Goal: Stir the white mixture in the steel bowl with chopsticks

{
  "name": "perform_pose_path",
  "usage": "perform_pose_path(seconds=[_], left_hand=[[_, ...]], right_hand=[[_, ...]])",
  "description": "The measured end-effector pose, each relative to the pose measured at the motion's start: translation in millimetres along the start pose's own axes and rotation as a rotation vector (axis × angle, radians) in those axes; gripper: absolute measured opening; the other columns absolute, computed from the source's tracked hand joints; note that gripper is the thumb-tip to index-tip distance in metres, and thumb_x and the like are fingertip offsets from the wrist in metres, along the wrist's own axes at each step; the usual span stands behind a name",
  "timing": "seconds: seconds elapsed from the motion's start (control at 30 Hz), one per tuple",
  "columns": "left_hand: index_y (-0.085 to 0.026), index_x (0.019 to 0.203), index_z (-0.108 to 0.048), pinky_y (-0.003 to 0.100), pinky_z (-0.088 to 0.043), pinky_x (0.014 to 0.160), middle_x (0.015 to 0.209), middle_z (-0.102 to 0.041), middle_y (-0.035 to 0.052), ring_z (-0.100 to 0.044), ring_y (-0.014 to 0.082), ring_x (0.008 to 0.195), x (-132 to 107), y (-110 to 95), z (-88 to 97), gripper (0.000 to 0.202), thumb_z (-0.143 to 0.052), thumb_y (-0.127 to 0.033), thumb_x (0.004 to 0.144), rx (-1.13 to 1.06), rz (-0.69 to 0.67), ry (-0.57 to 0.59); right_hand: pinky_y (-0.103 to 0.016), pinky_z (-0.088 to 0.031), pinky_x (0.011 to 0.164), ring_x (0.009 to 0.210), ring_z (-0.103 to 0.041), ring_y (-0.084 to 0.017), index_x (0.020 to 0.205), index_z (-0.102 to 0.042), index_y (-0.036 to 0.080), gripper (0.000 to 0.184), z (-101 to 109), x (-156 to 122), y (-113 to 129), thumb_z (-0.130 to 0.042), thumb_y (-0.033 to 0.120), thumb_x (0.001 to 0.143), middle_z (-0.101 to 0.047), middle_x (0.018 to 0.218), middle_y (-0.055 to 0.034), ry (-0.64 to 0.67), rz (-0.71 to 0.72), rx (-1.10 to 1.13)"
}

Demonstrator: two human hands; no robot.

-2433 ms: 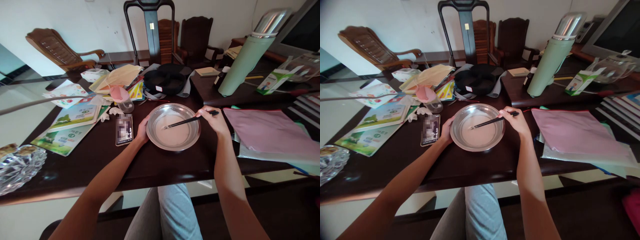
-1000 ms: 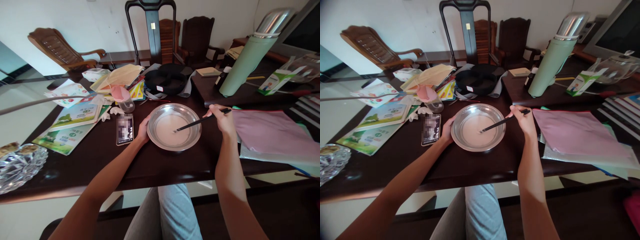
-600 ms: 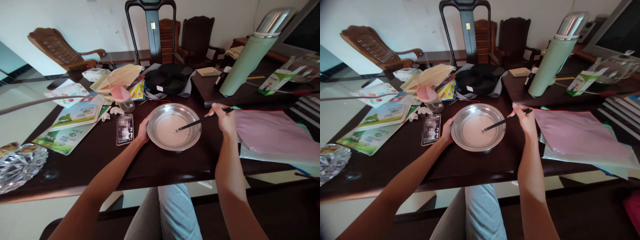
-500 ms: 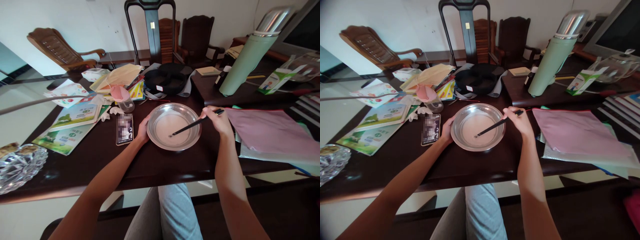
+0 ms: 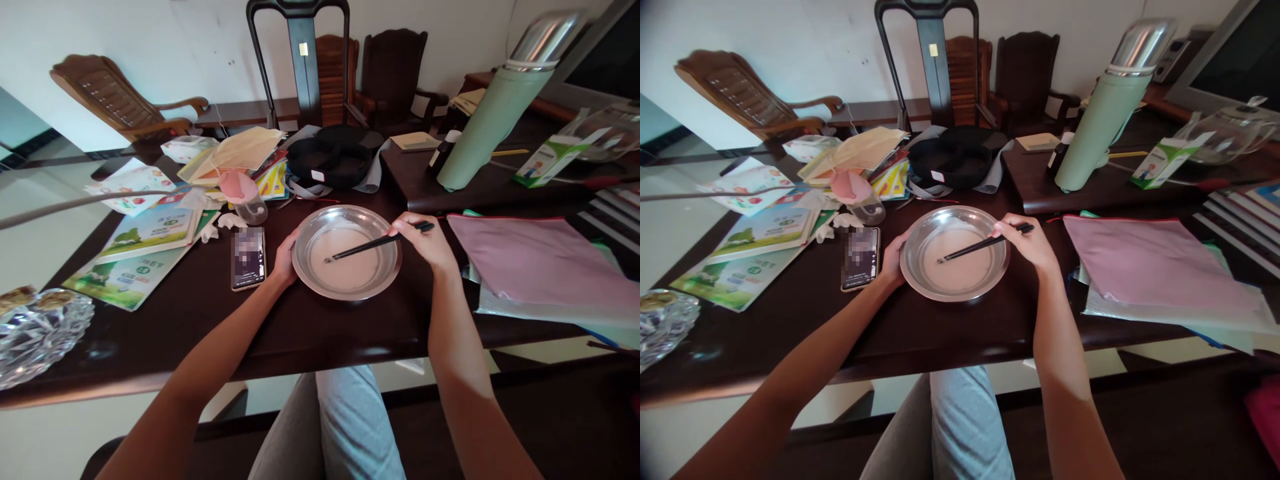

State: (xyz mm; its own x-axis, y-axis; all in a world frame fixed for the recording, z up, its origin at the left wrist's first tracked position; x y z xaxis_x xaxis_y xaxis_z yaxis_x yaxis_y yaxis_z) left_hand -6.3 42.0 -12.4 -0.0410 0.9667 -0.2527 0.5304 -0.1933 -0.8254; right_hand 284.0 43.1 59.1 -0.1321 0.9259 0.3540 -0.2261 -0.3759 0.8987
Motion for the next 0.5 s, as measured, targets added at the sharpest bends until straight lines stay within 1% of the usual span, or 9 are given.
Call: perform_pose_path(seconds=[0.07,0.13,0.17,0.2,0.27,0.33,0.4,0.43,0.5], left_hand=[[-0.018,0.102,-0.079,0.041,-0.059,0.089,0.090,-0.081,0.0048,-0.076,0.0306,0.098,-1,0,-0.8,0.033,-0.077,-0.044,0.081,-0.002,-0.005,0.000],[-0.018,0.101,-0.079,0.041,-0.059,0.090,0.089,-0.081,0.0048,-0.075,0.0311,0.099,-1,-1,-1.9,0.033,-0.078,-0.043,0.080,-0.004,-0.008,-0.001],[-0.017,0.101,-0.079,0.041,-0.059,0.090,0.088,-0.081,0.0049,-0.075,0.0313,0.100,-2,-1,-2.5,0.034,-0.078,-0.044,0.080,-0.004,-0.004,-0.003],[-0.017,0.101,-0.079,0.041,-0.059,0.090,0.087,-0.081,0.0048,-0.076,0.0315,0.100,-2,-1,-3.1,0.034,-0.078,-0.044,0.080,-0.004,0.000,-0.004],[-0.018,0.101,-0.079,0.041,-0.059,0.089,0.085,-0.081,0.0044,-0.076,0.0312,0.098,-3,-2,-4.3,0.033,-0.077,-0.043,0.080,-0.003,0.000,-0.003],[-0.018,0.102,-0.079,0.040,-0.059,0.089,0.086,-0.081,0.0040,-0.076,0.0307,0.098,-3,-3,-5.5,0.031,-0.077,-0.041,0.080,-0.003,-0.016,0.006],[-0.019,0.102,-0.079,0.040,-0.059,0.089,0.085,-0.080,0.0036,-0.075,0.0305,0.099,-3,-3,-5.9,0.031,-0.077,-0.040,0.080,0.000,-0.024,0.011],[-0.018,0.102,-0.078,0.040,-0.059,0.089,0.084,-0.080,0.0036,-0.075,0.0305,0.099,-3,-3,-5.7,0.031,-0.077,-0.039,0.079,0.001,-0.023,0.009],[-0.018,0.100,-0.078,0.039,-0.059,0.090,0.084,-0.080,0.0038,-0.075,0.0305,0.100,-3,-2,-5.1,0.030,-0.077,-0.040,0.079,0.004,-0.016,0.002]], right_hand=[[-0.038,-0.056,0.080,0.075,-0.074,-0.023,0.065,-0.075,0.026,0.046,5,0,-1,-0.076,0.070,0.079,-0.079,0.071,-0.0023,-0.070,0.011,-0.022],[-0.038,-0.055,0.076,0.068,-0.072,-0.022,0.060,-0.072,0.026,0.048,16,-1,-5,-0.074,0.069,0.081,-0.076,0.066,-0.0017,-0.202,0.007,-0.027],[-0.038,-0.055,0.074,0.064,-0.070,-0.022,0.058,-0.070,0.026,0.050,21,-1,-7,-0.073,0.069,0.082,-0.074,0.062,-0.0014,-0.250,0.002,-0.020],[-0.038,-0.054,0.072,0.061,-0.069,-0.021,0.056,-0.068,0.026,0.051,24,-2,-9,-0.072,0.069,0.083,-0.072,0.059,-0.0012,-0.266,-0.003,-0.009],[-0.037,-0.055,0.072,0.061,-0.069,-0.021,0.056,-0.068,0.026,0.051,21,-2,-8,-0.072,0.069,0.083,-0.071,0.058,-0.0012,-0.203,-0.010,0.011],[-0.037,-0.056,0.075,0.067,-0.072,-0.022,0.059,-0.071,0.026,0.049,11,-1,-4,-0.074,0.069,0.081,-0.073,0.062,-0.0017,-0.073,-0.011,0.016],[-0.037,-0.057,0.080,0.075,-0.075,-0.023,0.064,-0.074,0.025,0.047,3,0,0,-0.075,0.070,0.080,-0.076,0.068,-0.0022,0.001,-0.003,0.012],[-0.038,-0.057,0.082,0.077,-0.076,-0.024,0.065,-0.075,0.025,0.046,2,0,1,-0.075,0.069,0.080,-0.078,0.070,-0.0023,-0.005,0.004,0.010],[-0.038,-0.057,0.083,0.077,-0.075,-0.023,0.065,-0.073,0.026,0.045,8,0,-1,-0.075,0.067,0.082,-0.078,0.071,-0.0019,-0.091,0.014,0.022]])
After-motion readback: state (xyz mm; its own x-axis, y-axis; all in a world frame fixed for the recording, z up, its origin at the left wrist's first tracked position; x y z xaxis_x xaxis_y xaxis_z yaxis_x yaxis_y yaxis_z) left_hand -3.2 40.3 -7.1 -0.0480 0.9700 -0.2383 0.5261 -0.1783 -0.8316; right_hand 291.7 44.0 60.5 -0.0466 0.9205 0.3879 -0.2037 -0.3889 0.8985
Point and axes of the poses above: each hand's wrist, its own x-axis towards the middle knuckle, its own z-axis out of the back of the hand, y = z × x, the point moved 4 cm from there along x, towards the middle knuckle
